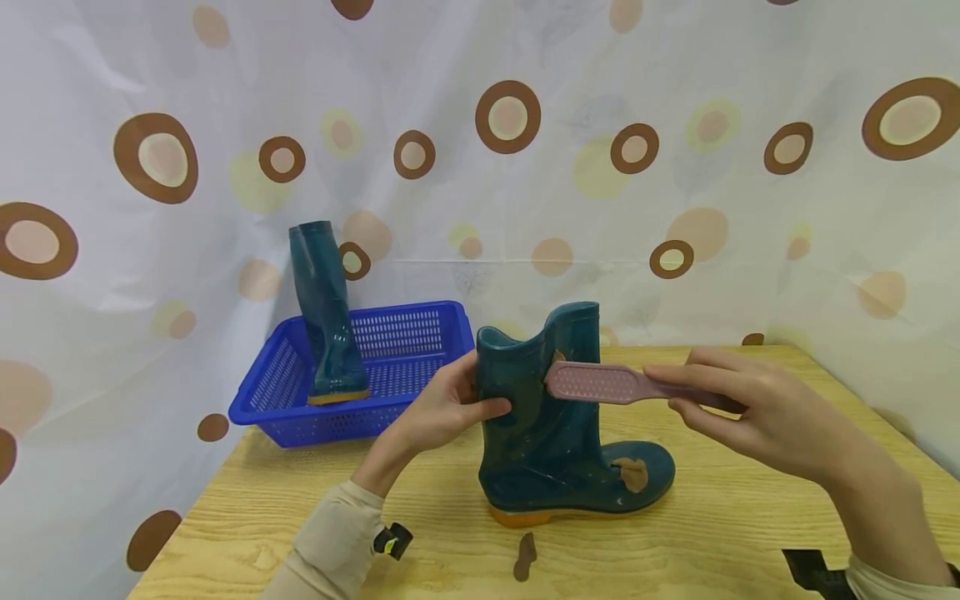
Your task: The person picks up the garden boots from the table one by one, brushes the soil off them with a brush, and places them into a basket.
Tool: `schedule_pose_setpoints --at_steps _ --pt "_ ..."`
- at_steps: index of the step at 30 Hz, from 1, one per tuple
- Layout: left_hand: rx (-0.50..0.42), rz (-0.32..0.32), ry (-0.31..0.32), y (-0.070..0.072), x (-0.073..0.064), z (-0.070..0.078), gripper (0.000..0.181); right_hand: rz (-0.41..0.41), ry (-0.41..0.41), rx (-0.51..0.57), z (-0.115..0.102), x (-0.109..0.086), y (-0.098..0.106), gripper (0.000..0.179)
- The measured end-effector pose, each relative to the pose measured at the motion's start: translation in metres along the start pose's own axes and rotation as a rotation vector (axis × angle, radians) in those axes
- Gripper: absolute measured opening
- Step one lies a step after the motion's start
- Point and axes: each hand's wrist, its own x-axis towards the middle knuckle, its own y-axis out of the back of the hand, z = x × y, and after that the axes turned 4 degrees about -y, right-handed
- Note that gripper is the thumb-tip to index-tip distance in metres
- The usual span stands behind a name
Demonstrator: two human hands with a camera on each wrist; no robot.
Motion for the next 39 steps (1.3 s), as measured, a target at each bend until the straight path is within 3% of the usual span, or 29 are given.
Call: schedule_pose_setpoints --at_steps 10,18,27,39 --pt "-0.012 0.005 -0.01 0.001 0.0 0.001 0.054 -0.023 -0.011 -0.012 -0.001 -0.003 0.005 0.028" --pt "-0.005 0.007 0.012 0.0 0.0 0.001 0.053 0.05 -0.007 0.033 -0.003 0.0 0.009 0.03" --pt "-0.011 -0.004 0.019 0.0 -0.001 0.002 0.053 0.036 -0.029 -0.041 -0.002 0.0 -0.001 0.033" --pt "-0.014 0.002 0.018 0.0 0.0 0.003 0.054 0.014 -0.013 0.003 0.002 -0.001 -0.001 0.03"
